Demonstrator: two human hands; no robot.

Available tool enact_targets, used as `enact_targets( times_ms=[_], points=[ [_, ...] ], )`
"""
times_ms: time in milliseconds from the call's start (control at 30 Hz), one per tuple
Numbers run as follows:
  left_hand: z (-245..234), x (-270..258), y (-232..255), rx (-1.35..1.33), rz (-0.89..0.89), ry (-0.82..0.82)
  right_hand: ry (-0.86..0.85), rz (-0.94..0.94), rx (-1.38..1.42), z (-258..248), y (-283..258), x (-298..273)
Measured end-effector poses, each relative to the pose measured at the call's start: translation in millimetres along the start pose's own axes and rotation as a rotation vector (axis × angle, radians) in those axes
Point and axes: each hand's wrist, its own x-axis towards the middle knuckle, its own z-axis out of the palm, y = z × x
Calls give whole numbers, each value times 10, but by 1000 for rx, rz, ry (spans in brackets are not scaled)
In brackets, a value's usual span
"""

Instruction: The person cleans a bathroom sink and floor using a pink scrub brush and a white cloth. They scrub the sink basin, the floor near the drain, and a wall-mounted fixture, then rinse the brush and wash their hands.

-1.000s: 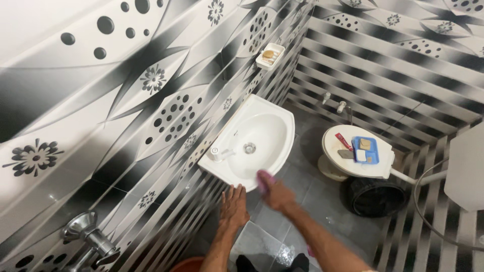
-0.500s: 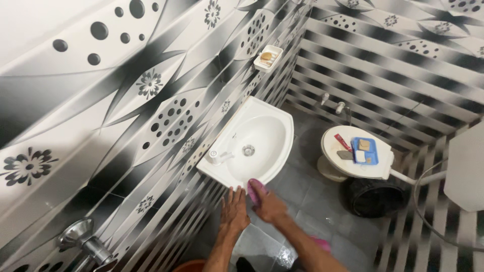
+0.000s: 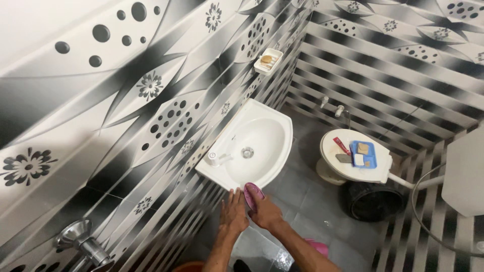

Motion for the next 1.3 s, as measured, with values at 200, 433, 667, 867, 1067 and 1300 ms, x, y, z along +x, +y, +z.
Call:
enact_targets(
  times_ms=[200, 433, 667, 867, 1067, 1300],
  points=[
    [137, -6, -108, 26, 31, 64, 20, 109, -133, -746, 248, 229],
    [64, -6, -114, 38, 60, 11, 49, 222, -93, -642, -105, 181],
    [-66, -25, -86, 30, 56, -25, 6, 17, -50, -174, 14, 16],
    [-80, 42, -20, 0, 21, -29, 80, 129, -198, -1051, 447, 651],
    [-95, 73, -10, -11, 19, -68, 148, -76, -85, -379, 119, 185],
    [-129, 2, -44, 12, 77, -74, 38, 149, -234, -855, 468, 500]
  ],
)
